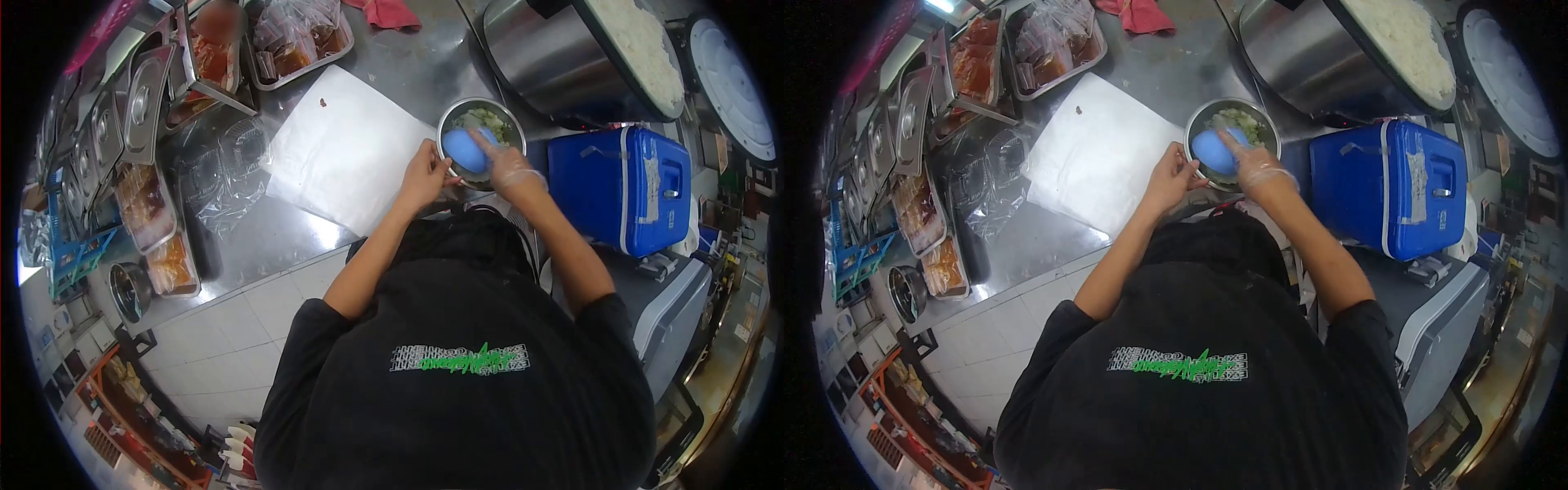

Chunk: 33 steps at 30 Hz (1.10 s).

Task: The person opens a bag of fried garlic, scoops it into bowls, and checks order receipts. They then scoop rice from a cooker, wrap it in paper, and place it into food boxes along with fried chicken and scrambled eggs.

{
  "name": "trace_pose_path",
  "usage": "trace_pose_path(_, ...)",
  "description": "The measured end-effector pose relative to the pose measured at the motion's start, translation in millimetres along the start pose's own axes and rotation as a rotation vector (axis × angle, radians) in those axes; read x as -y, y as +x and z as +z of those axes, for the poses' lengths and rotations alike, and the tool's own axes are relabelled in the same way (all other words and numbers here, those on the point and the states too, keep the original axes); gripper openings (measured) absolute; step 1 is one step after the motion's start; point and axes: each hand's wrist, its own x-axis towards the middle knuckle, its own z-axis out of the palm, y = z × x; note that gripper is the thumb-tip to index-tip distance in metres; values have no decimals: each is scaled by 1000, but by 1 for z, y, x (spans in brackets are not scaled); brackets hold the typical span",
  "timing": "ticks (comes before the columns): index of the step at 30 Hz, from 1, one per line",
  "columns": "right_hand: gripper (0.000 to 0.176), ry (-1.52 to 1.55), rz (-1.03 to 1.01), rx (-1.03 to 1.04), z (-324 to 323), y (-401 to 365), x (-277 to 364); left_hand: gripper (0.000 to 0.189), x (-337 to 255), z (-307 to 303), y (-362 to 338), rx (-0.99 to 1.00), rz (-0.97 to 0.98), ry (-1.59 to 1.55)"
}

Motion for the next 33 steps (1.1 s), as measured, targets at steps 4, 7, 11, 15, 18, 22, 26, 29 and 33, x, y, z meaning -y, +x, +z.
trace_pose_path(4,74,102,-70,-104,-23,-40,-8,11,6,3,6,-58,49,98)
trace_pose_path(7,68,67,-18,-48,1,-18,-12,11,5,-3,5,-13,10,146)
trace_pose_path(11,69,124,-57,-181,-6,13,-36,12,1,11,-3,-43,-21,-15)
trace_pose_path(15,72,218,-41,-201,-55,-28,-20,12,0,11,3,-89,29,90)
trace_pose_path(18,75,-5,-323,-283,3,-16,-22,12,3,9,2,-108,50,138)
trace_pose_path(22,76,192,-84,-174,-10,13,-24,13,28,4,13,-119,189,277)
trace_pose_path(26,72,235,-64,-323,-39,2,-34,13,-2,13,1,-113,57,101)
trace_pose_path(29,73,73,29,-78,-11,13,-18,12,5,10,-7,-121,39,31)
trace_pose_path(33,75,-34,-15,47,-11,-14,14,11,6,6,-5,-122,30,12)
